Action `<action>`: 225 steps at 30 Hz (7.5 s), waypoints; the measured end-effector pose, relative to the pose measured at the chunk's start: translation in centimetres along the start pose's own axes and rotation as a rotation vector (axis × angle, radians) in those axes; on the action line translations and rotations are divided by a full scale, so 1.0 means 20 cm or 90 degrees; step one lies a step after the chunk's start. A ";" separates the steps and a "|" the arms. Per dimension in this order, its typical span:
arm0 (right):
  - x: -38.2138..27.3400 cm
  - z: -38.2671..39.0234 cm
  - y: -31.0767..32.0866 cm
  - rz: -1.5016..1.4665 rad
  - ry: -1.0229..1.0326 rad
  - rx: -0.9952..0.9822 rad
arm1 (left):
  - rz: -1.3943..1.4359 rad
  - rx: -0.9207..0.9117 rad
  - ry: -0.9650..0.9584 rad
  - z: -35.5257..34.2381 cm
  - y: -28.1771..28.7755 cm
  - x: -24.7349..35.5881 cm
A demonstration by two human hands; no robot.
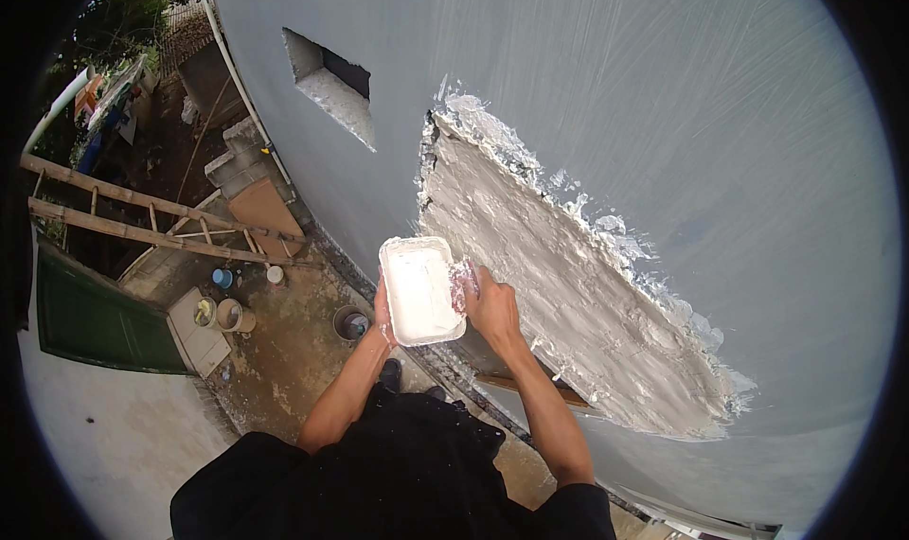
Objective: The person applies plaster to a damaged section of an exterior wall using a putty knife, taking the plaster from a container and spreading it onto the wall.
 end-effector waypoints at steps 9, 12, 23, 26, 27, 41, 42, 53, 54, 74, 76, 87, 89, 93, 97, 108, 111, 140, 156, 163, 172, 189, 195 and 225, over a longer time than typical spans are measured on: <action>-0.05 0.04 0.11 0.049 0.014 0.052 | -0.023 0.022 -0.038 -0.02 0.06 -0.01; -0.09 0.06 0.13 0.073 0.029 0.074 | -0.019 0.014 -0.036 -0.04 0.08 -0.01; -0.13 -0.09 0.08 0.173 0.012 -0.036 | -0.042 0.050 -0.042 -0.02 0.16 -0.08; -0.11 -0.12 0.11 0.111 -0.012 -0.058 | -0.026 0.051 -0.038 -0.01 0.11 -0.08; -0.11 -0.12 0.12 0.065 -0.025 -0.074 | -0.026 0.046 -0.036 0.00 0.10 -0.07; -0.15 -0.08 0.20 0.067 0.074 -0.018 | -0.054 0.037 -0.056 -0.01 0.11 -0.06; -0.17 -0.09 0.21 0.085 0.126 -0.001 | -0.052 0.043 -0.051 -0.01 0.09 -0.07; -0.17 -0.10 0.18 0.092 0.406 0.063 | -0.046 0.057 -0.001 0.01 0.04 -0.08; -0.16 -0.10 0.18 0.080 0.430 0.075 | -0.035 0.049 0.003 0.02 0.03 -0.08; -0.01 0.02 0.11 0.062 0.295 0.008 | -0.107 0.079 -0.062 -0.01 0.10 -0.01; -0.02 0.03 0.10 0.058 0.248 0.005 | -0.111 0.074 -0.079 -0.02 0.09 0.01; -0.09 0.09 0.08 -0.008 -0.020 0.035 | -0.141 0.133 -0.149 0.02 0.07 0.03; -0.10 0.11 0.06 -0.009 -0.025 0.055 | -0.126 0.130 -0.157 0.01 0.09 0.03; -0.11 0.12 0.05 -0.044 -0.042 0.094 | -0.147 0.144 -0.194 0.02 0.10 0.05; -0.06 0.15 0.02 -0.076 -0.087 0.111 | -0.081 0.105 -0.174 0.01 0.02 0.05; -0.14 0.19 -0.03 -0.132 -0.108 0.140 | -0.098 0.096 -0.239 0.00 0.04 0.07; -0.14 0.18 -0.02 -0.173 -0.083 0.112 | -0.057 0.089 -0.195 0.00 0.04 0.07; 0.02 0.07 -0.07 -0.345 -0.059 -0.174 | -0.079 0.008 -0.013 0.01 -0.03 0.01; 0.04 0.10 -0.26 -0.588 -0.190 -0.275 | -0.176 0.035 -0.033 0.00 0.08 0.00; 0.05 0.11 -0.28 -0.675 -0.262 -0.238 | -0.213 0.055 -0.006 -0.01 0.08 -0.01; 0.10 0.11 -0.29 -0.695 -0.362 -0.263 | -0.268 0.121 -0.027 -0.02 0.17 0.02; 0.05 0.11 -0.24 -0.711 -0.335 -0.243 | -0.088 0.001 -0.008 -0.04 0.07 0.12; -0.02 0.14 -0.23 -0.586 -0.209 -0.180 | -0.085 0.028 -0.039 -0.02 -0.01 0.16; -0.22 0.04 0.18 0.281 0.589 0.010 | -0.068 -0.023 0.040 -0.11 -0.14 0.13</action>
Point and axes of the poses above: each hand's wrist, its own z-axis away from the middle knuckle, its own y-axis out of the back of the hand, x = y × z, the point moved 6 cm from there along -z, towards the middle knuckle, and after that the axes turned 4 degrees about z, right-handed, at the moved point
